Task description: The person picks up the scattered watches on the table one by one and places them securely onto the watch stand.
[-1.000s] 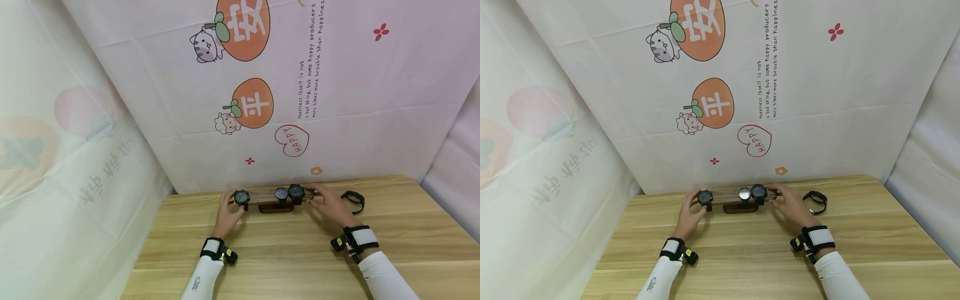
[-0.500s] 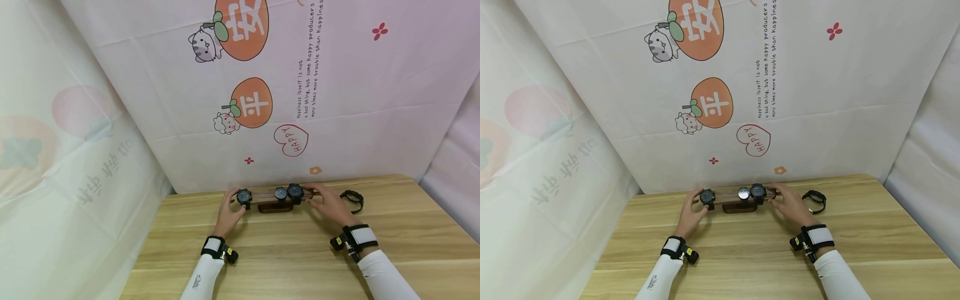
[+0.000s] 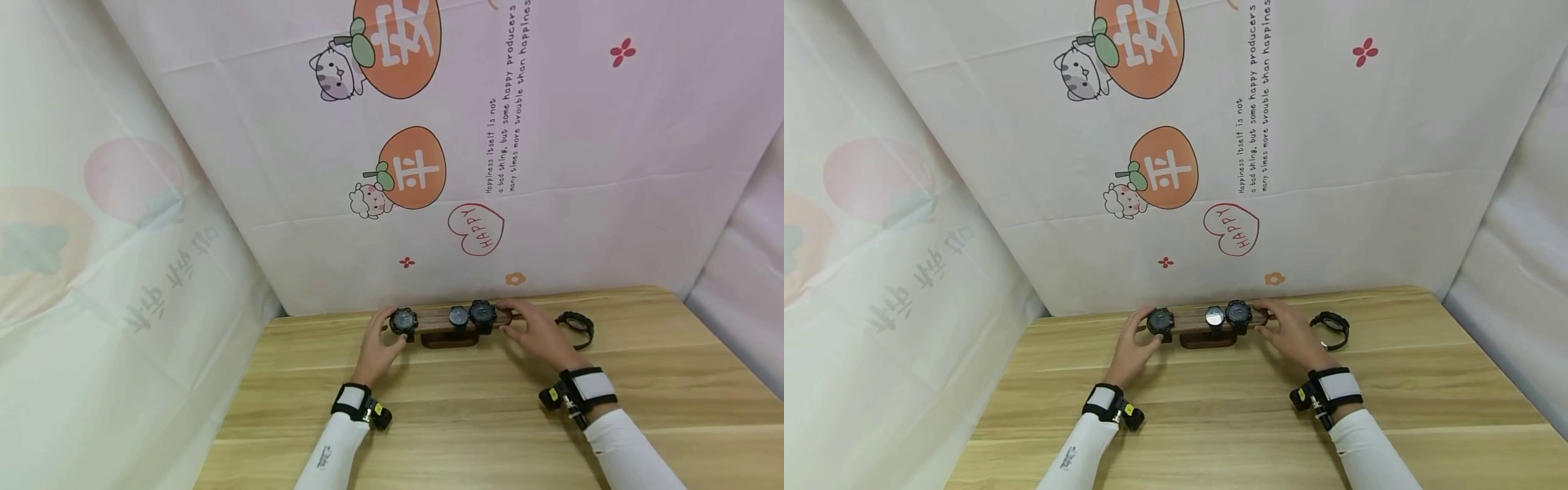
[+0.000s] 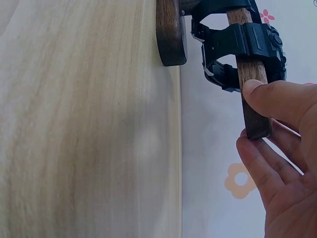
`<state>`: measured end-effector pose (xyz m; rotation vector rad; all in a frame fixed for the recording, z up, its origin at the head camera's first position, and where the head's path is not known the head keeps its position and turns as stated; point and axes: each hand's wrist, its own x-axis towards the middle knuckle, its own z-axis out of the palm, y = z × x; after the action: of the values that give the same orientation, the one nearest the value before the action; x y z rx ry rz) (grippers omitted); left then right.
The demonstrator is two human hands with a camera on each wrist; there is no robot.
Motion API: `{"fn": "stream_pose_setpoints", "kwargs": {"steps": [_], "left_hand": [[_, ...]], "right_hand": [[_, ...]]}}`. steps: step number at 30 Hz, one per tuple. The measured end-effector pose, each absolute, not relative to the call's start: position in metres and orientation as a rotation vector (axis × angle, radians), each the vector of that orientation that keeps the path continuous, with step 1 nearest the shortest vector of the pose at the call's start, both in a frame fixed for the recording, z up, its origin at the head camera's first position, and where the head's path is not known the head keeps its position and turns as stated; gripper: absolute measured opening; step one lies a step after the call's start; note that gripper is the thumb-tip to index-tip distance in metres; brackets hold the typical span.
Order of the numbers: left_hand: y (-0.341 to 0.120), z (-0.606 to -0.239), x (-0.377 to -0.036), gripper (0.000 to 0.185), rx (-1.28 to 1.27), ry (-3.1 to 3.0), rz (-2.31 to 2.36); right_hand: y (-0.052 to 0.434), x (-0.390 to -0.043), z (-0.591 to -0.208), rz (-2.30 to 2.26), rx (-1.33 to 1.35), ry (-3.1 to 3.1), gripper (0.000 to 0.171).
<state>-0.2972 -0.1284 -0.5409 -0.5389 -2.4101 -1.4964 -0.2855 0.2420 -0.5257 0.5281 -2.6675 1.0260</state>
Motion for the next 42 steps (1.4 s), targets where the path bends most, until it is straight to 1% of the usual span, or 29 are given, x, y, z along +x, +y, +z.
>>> {"fn": "stream_pose_setpoints", "kwargs": {"steps": [9,24,42], "left_hand": [[-0.122,-0.540,-0.298,0.065,-0.558,-2.431,-1.492],[-0.113,-0.541,-0.298,0.065,-0.515,-2.480,-1.475],[-0.105,-0.544,-0.305,0.063,-0.586,-2.468,-1.379]], "right_hand": [[0.241,-0.284,-0.525,1.033,0.512,-2.686,0.053],[0.240,-0.283,-0.524,1.019,0.510,-2.683,0.053],[0.238,-0.282,-0.523,1.024,0.508,-2.676,0.052]]}}
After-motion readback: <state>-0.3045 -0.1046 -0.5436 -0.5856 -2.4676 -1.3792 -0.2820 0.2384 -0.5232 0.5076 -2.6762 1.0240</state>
